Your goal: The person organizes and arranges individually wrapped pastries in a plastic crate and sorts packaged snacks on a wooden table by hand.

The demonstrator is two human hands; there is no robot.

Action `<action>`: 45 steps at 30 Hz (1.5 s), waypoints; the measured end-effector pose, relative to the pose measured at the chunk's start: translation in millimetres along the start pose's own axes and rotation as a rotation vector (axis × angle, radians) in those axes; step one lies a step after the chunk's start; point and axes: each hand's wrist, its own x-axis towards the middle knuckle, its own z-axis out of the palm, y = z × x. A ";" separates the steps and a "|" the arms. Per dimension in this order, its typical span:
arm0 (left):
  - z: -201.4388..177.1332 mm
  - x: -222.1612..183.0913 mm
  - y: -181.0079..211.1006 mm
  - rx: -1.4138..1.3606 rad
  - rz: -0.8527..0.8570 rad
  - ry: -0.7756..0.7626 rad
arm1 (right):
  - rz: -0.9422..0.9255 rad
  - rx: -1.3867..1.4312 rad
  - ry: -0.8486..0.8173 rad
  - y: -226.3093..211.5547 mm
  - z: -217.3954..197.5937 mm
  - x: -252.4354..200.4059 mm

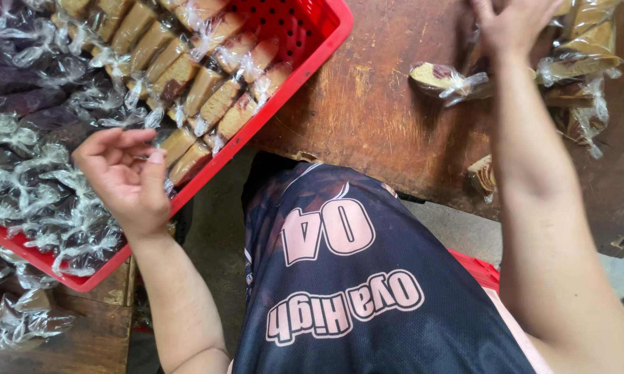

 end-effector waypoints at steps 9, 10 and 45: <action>129.8 4.6 31.6 0.345 0.139 -0.509 | -0.039 0.215 -0.101 -142.0 -58.7 -80.5; 142.3 3.7 28.9 0.335 0.132 -0.584 | -0.036 0.214 -0.095 -153.1 -71.4 -83.9; 228.9 -4.4 -94.1 0.844 0.052 -0.567 | 0.300 0.764 -0.487 -231.4 -97.9 -168.3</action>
